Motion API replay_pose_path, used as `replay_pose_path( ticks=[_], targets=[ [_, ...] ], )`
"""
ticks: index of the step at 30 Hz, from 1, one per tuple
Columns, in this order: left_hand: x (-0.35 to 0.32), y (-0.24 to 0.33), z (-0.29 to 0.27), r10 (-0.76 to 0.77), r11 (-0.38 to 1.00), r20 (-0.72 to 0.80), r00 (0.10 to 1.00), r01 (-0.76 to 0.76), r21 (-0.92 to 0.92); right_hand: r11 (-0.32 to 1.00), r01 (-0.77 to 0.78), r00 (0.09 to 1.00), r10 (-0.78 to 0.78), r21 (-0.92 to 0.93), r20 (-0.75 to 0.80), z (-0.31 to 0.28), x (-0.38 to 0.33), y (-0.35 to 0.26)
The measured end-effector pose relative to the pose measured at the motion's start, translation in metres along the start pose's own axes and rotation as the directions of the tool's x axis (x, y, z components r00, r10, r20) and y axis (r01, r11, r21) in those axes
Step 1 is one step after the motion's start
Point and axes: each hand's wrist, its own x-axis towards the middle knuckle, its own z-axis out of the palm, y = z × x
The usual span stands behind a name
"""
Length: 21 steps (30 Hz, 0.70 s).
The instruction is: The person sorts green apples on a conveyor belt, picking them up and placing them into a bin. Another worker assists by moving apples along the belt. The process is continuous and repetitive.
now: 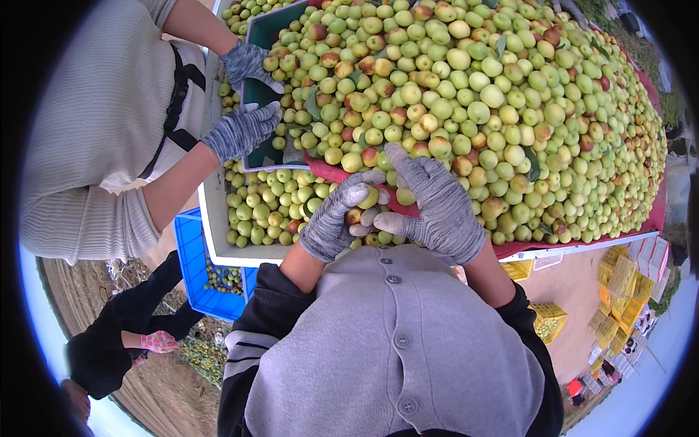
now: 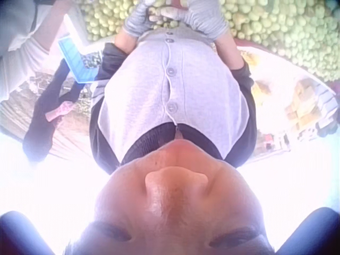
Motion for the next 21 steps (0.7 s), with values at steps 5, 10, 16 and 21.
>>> replay_pose_path(
  ticks=[5,10,16,21],
  targets=[
    [-0.105,0.028,-0.105,0.565,0.808,-0.469,0.679,-0.57,0.147,0.982,-0.118,0.964,0.078,-0.147,-0.255,-0.023,-0.003,0.033],
    [-0.257,0.066,-0.245,0.565,0.723,-0.825,-0.024,-0.466,0.509,0.97,0.034,0.968,-0.092,-0.241,-0.233,-0.019,-0.011,0.05],
    [-0.251,0.051,-0.219,0.995,0.1,-0.076,-0.068,0.796,0.597,0.941,0.032,0.992,-0.07,-0.336,-0.103,-0.005,-0.022,0.043],
    [-0.115,0.039,-0.109,0.713,-0.636,0.422,0.56,0.262,0.725,0.946,-0.044,0.999,0.038,-0.32,-0.025,0.002,-0.027,0.034]
  ],
)
